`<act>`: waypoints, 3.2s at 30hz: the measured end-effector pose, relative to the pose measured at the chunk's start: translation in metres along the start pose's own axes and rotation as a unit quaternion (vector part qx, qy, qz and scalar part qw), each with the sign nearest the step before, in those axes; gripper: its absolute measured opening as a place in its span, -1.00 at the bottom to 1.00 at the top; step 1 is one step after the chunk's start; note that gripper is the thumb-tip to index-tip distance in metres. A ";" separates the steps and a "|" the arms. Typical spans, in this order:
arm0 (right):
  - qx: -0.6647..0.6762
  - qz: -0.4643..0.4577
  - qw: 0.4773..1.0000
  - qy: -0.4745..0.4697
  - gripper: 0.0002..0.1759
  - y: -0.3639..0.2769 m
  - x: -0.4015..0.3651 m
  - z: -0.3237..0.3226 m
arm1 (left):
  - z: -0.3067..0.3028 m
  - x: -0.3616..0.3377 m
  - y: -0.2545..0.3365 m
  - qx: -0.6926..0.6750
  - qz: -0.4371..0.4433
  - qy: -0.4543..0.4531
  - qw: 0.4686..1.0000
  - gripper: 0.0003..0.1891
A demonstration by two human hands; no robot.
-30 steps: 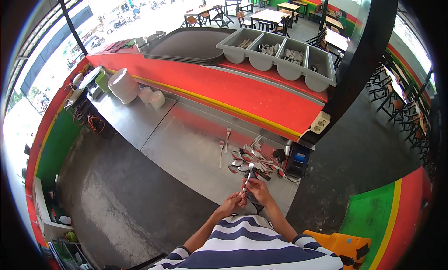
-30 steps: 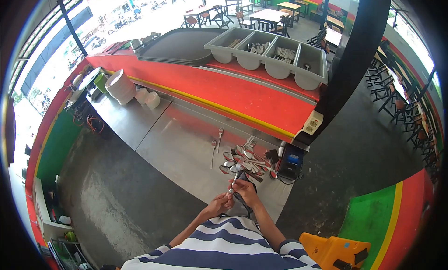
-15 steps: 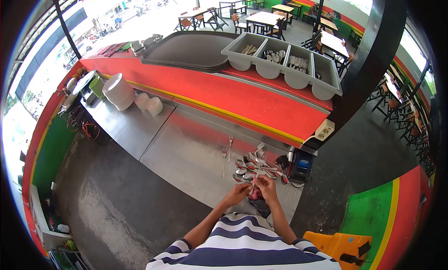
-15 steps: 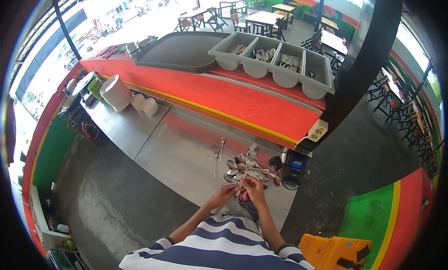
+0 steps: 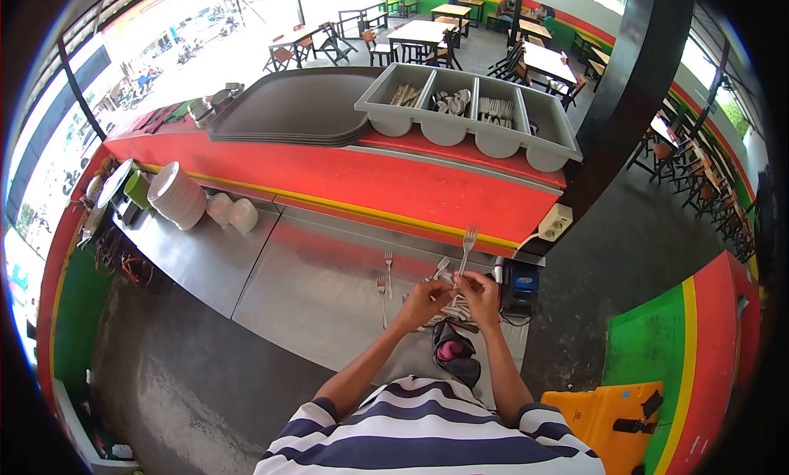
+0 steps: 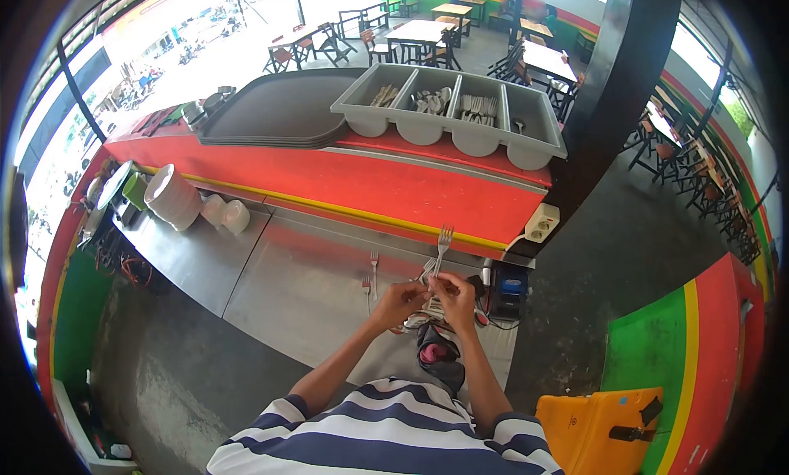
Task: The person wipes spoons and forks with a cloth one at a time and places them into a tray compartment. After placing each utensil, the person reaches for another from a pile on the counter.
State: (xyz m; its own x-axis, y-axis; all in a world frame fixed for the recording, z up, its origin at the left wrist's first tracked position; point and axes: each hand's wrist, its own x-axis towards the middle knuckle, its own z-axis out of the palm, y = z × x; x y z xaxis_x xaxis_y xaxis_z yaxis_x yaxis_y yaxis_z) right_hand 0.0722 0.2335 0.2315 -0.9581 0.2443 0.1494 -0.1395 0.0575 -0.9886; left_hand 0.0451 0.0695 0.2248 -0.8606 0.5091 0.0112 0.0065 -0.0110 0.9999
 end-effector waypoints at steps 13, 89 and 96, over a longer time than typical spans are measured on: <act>-0.045 -0.158 0.984 0.071 -0.79 -0.091 0.097 -0.016 | -0.021 0.105 0.127 0.108 0.162 -0.044 0.980 -0.83; -0.173 -0.137 0.972 0.074 -0.83 0.116 -0.065 0.017 | -0.032 -0.089 -0.164 -0.011 -0.013 0.143 0.990 -0.80; -0.020 0.090 0.978 0.184 -0.80 0.180 -0.179 0.016 | -0.027 -0.171 -0.193 0.025 -0.071 0.220 0.973 -0.83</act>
State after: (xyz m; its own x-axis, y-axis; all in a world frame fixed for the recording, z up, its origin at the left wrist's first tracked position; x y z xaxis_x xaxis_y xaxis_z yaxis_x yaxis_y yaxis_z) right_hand 0.2150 0.1841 0.0268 -0.8099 0.5862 -0.0230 0.0413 0.0178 -0.9990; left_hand 0.1771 -0.0391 0.0296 -0.9891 0.0856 -0.1196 -0.1128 0.0803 0.9904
